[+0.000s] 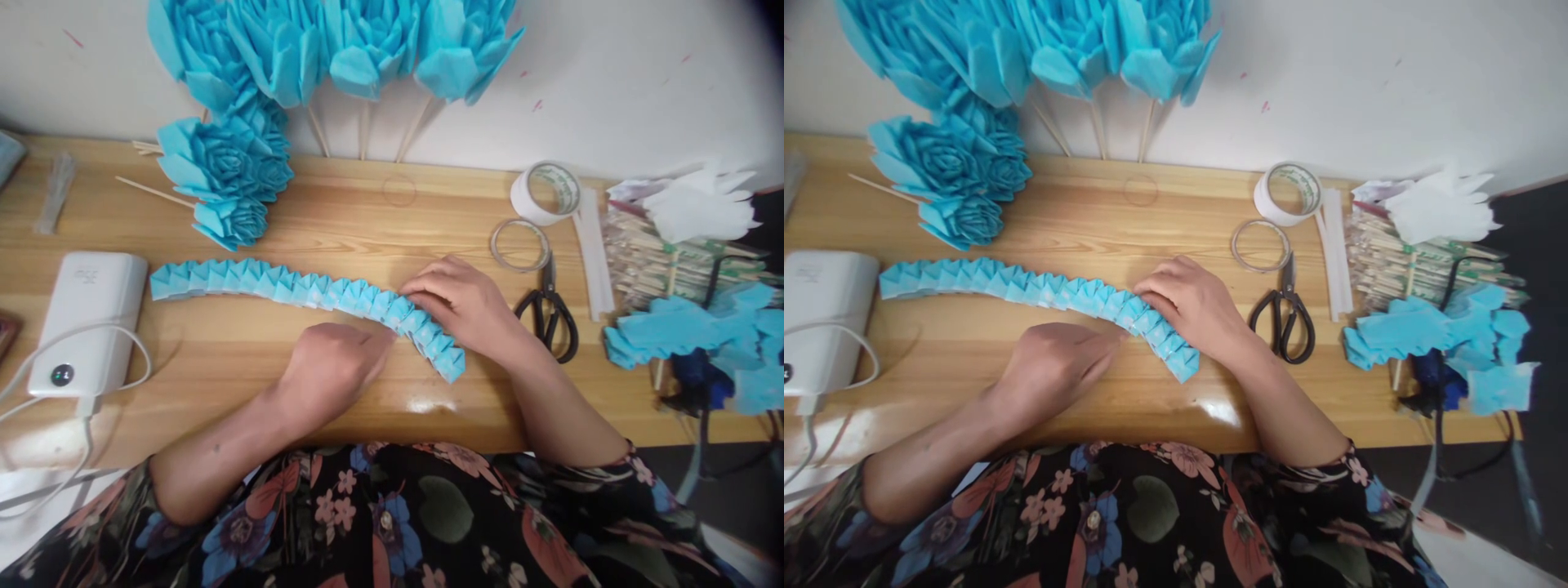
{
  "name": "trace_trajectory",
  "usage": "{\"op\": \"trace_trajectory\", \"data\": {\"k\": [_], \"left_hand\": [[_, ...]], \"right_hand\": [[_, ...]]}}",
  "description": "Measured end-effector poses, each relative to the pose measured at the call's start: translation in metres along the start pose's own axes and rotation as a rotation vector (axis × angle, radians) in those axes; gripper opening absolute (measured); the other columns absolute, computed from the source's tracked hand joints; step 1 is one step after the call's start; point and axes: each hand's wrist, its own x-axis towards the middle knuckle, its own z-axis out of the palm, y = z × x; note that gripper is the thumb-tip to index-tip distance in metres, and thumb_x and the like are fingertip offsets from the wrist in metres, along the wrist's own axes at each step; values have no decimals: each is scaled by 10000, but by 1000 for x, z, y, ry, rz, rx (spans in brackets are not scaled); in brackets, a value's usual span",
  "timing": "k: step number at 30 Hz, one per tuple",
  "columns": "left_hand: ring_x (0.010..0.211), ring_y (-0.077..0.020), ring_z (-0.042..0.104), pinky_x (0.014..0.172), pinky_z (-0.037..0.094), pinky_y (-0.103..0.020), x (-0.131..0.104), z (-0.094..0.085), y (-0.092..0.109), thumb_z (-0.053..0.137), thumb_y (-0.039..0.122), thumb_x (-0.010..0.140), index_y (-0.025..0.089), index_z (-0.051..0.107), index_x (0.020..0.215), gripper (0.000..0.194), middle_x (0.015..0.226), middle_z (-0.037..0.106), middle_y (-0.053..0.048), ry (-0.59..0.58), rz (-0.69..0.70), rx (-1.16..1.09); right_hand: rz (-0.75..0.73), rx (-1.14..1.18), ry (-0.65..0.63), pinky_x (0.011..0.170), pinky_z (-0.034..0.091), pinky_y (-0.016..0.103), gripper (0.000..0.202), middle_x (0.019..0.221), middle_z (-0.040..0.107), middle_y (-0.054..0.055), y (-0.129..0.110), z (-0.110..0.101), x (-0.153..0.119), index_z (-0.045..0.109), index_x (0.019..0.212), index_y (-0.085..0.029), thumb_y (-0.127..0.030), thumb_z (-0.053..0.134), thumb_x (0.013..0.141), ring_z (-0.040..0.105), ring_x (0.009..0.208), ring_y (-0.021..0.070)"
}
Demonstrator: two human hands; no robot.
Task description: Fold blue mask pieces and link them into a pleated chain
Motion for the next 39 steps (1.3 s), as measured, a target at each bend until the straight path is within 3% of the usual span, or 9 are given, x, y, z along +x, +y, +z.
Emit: {"op": "trace_trajectory", "data": {"k": [5, 16, 21, 27, 32, 35, 39], "left_hand": [[529, -121, 519, 530, 332, -251, 2, -5, 0, 407, 238, 995, 198, 696, 770, 368, 557, 606, -4, 93, -98, -28], [554, -159, 575, 522, 341, -267, 3, 4, -3, 454, 188, 943, 181, 698, 822, 272, 624, 670, -28, -1, -109, 14], [551, -153, 559, 523, 341, -258, 3, 5, -3, 455, 165, 923, 182, 679, 797, 257, 616, 661, -28, -33, -103, 15], [542, -153, 565, 509, 328, -259, 3, 5, -3, 469, 162, 917, 182, 681, 801, 243, 613, 664, -24, -33, -88, 41], [531, -158, 576, 499, 332, -262, 3, 6, -3, 487, 163, 913, 180, 693, 804, 234, 601, 668, -17, 10, -78, 59], [524, -158, 578, 495, 338, -261, 3, 5, -3, 490, 152, 913, 180, 699, 811, 234, 600, 672, -8, 26, -74, 63], [513, -169, 587, 483, 340, -275, 4, 4, -2, 488, 147, 916, 174, 701, 804, 243, 612, 681, -9, 43, -59, 56]], "right_hand": [[60, -2, 28, 798, 445, 364, 174, 882, 701, 43, -8, -4, 0, 692, 925, -237, -304, 541, 982, 609, 861, 212], [137, -225, -51, 710, 399, 356, 223, 793, 680, 63, -17, 8, -1, 687, 829, -196, -376, 612, 937, 593, 795, 230], [126, -278, -43, 695, 379, 362, 167, 787, 676, 67, -24, 13, 2, 670, 801, -202, -295, 604, 923, 576, 777, 231], [260, -50, 32, 677, 395, 324, 129, 739, 658, 27, -25, 10, 2, 642, 732, -210, -214, 627, 860, 574, 718, 180], [293, 64, 84, 705, 422, 321, 137, 761, 690, 16, -21, 0, 1, 672, 768, -216, -232, 613, 891, 608, 742, 174], [249, -8, 44, 718, 417, 325, 167, 772, 698, 28, -22, 0, 1, 691, 766, -206, -267, 624, 906, 614, 755, 180], [218, -270, -13, 713, 380, 351, 256, 781, 703, 68, -30, 8, 3, 709, 764, -186, -366, 620, 922, 614, 792, 223]]}}
